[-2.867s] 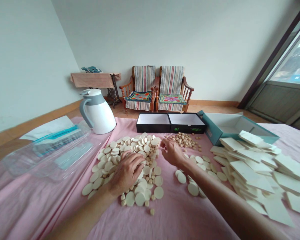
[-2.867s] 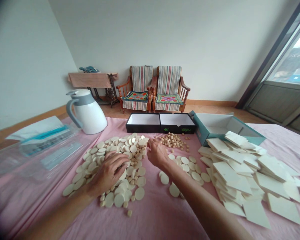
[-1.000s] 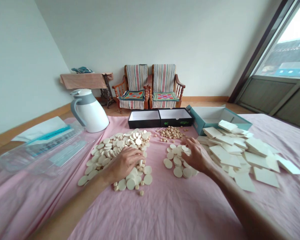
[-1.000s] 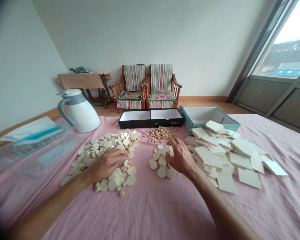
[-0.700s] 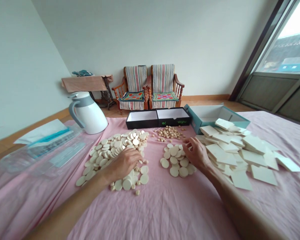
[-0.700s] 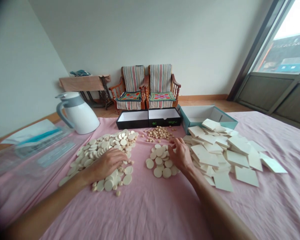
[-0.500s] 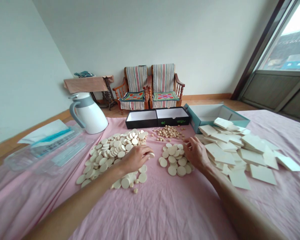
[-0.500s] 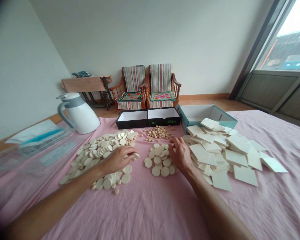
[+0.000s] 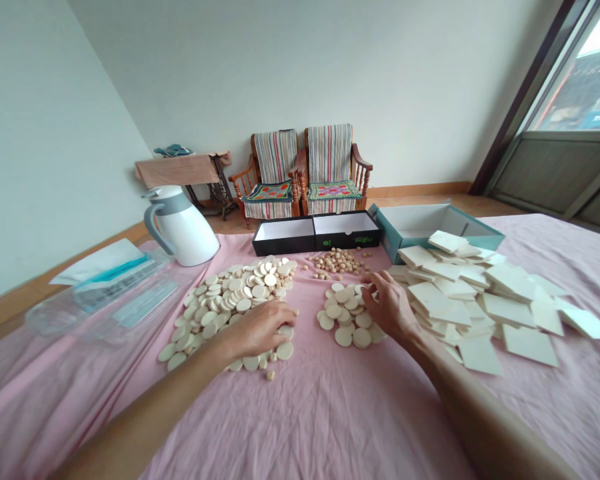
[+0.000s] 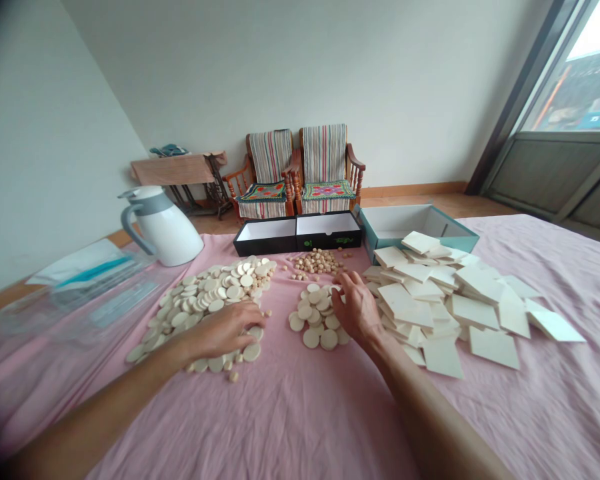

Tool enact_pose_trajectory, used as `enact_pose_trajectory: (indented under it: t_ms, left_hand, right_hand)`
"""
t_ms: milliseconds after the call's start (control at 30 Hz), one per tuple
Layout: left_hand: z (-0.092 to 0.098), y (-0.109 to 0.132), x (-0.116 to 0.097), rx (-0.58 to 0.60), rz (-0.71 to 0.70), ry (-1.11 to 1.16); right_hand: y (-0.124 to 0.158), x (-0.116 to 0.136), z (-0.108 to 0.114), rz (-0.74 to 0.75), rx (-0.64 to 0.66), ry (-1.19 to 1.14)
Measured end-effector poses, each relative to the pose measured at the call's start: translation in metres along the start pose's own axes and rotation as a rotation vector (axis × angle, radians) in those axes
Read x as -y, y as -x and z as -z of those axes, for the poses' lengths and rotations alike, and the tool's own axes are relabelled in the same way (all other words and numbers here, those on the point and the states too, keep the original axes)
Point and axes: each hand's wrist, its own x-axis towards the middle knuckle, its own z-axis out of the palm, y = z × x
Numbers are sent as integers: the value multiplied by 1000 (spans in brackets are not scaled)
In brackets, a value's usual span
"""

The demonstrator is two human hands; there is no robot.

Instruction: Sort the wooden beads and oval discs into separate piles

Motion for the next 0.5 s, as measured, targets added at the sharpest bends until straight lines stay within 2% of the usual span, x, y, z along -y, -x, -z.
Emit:
enact_pose_trajectory:
  t_ms: [200,333,400,500]
  left_hand:
    - [2,0,-6,12,63,4]
    - [5,-16,-10,52,123,133]
    - [6,-29,-14,3,142,270]
    - [7,-46,-16,-137,172,457]
  right_hand:
    - [1,4,3,-12,7,-22]
    - [1,5,3,-21,26,-41]
    - [1,4,3,-25,17,-35]
    - [2,3,2,-20,-3,-22]
